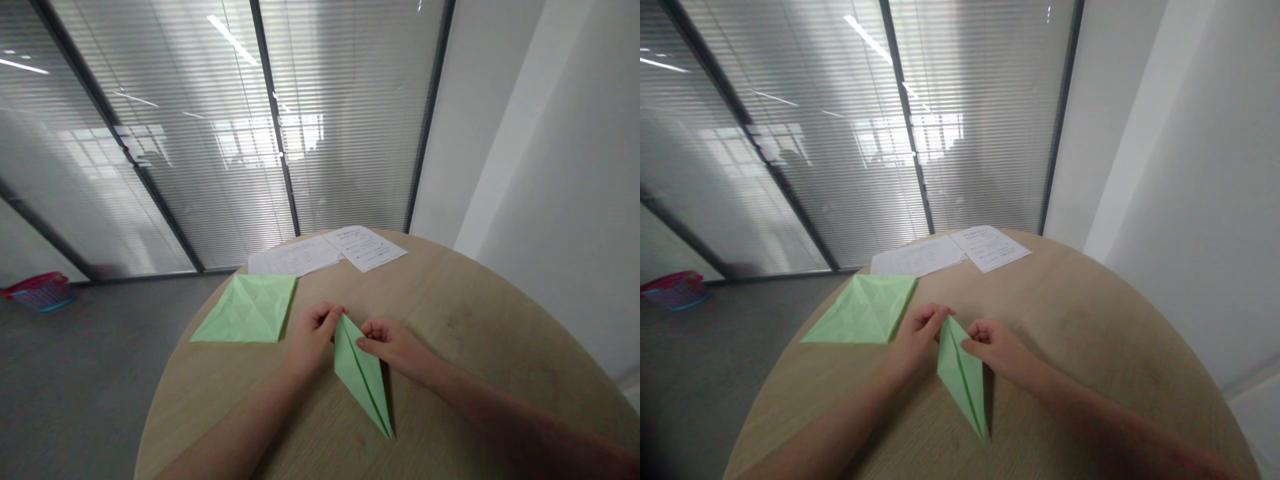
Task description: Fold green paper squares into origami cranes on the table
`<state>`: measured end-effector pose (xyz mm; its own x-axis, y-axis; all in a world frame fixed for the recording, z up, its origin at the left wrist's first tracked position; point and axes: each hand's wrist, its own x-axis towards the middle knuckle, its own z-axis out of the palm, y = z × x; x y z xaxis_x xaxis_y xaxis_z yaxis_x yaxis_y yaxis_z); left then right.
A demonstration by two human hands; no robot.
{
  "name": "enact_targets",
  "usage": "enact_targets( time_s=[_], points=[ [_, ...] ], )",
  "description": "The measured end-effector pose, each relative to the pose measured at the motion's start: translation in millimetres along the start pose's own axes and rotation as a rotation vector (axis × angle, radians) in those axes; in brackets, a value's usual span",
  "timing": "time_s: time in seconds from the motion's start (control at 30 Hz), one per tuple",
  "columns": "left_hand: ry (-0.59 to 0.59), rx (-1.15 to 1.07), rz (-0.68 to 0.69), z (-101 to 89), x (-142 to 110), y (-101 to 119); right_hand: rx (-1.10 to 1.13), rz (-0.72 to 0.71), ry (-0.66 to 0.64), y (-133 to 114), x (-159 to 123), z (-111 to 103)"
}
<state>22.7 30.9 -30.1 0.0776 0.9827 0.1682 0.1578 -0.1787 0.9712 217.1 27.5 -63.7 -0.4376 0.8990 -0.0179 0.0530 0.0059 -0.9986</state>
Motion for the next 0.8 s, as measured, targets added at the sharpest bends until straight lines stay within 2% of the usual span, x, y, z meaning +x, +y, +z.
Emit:
enact_targets(
  time_s=[0.23,0.4,0.5,0.67,0.73,0.8],
  points=[
    [0.091,-0.037,0.016,-2.5,0,7,-0.187,0.035,-0.059,-11,-8,1],
    [0.114,-0.046,0.012,-0.8,-1,8,-0.138,0.129,-0.047,-9,-6,5],
    [0.027,-0.059,-0.034,0.2,-1,3,-0.065,0.131,0.061,-4,-3,6],
    [-0.282,0.141,0.001,1.3,-1,-6,0.053,0.093,0.172,4,1,3],
    [-0.305,0.175,0.021,2.0,-1,-7,0.06,0.071,0.183,5,1,3],
    [-0.27,0.195,0.018,2.3,-1,-7,0.065,0.066,0.163,4,1,3]
  ],
)
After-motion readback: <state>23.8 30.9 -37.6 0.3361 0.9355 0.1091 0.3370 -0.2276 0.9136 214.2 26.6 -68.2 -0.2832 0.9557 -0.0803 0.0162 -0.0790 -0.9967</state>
